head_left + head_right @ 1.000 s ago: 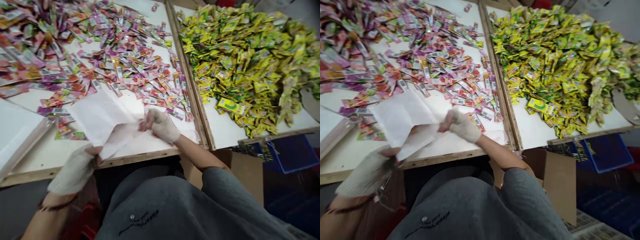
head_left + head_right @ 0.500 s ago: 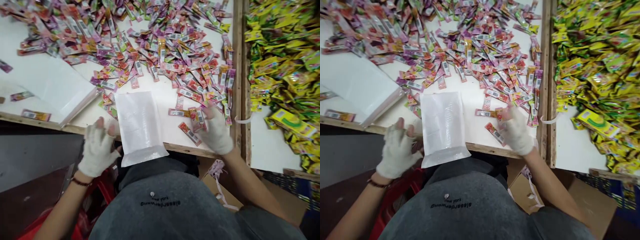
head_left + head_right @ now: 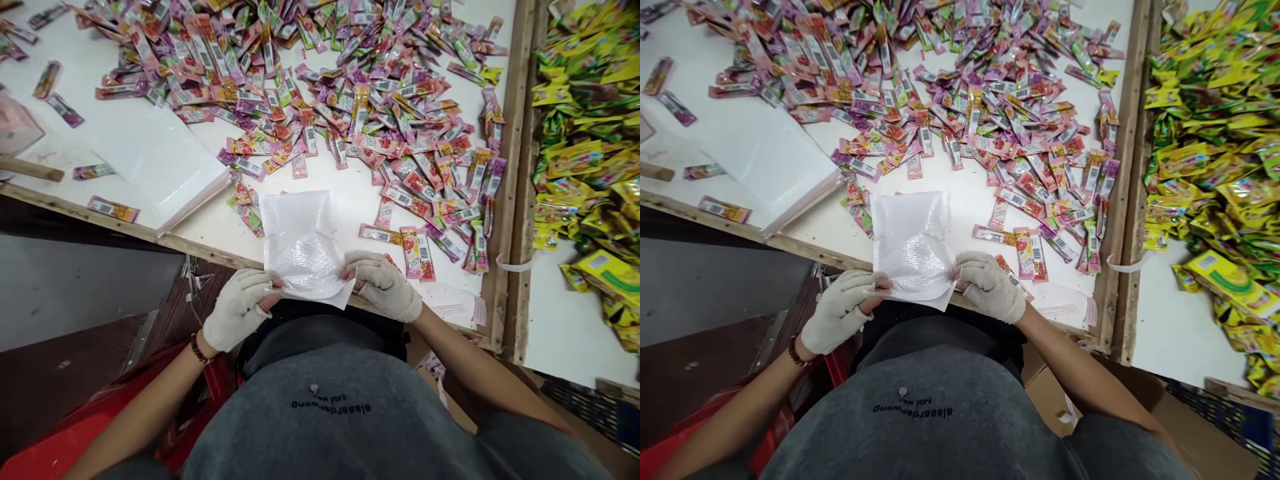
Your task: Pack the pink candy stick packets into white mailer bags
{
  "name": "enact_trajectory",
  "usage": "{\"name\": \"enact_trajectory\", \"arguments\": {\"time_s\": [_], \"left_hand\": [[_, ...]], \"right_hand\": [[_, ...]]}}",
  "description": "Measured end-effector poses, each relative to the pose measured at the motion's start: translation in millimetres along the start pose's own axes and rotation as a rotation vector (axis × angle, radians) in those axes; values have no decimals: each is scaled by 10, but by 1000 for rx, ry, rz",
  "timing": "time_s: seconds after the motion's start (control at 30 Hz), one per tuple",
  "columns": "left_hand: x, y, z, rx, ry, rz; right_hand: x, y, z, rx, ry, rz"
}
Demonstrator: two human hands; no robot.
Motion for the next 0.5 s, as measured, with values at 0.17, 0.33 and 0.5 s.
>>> {"name": "enact_trajectory", "arguments": {"time_s": [0.17, 0.33, 0.5], "left_hand": [[-29, -47, -105, 73, 486, -14], [-37, -93, -80, -131, 659, 13], [-125, -72, -112, -432, 597, -106]], "right_hand": [[-91, -42, 169, -14, -316, -41], [-152, -90, 113, 56, -466, 58], [-358, -111, -95, 101, -573, -1]]}}
Point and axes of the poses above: each hand's wrist, its own x-axis away from the middle knuckle, its own y-axis out of the back of the hand, z = x × y, the point moved 1 cm from there along -x, towards the middle knuckle, and after that the axes turned 4 degrees about y, right-handed, at the moved point
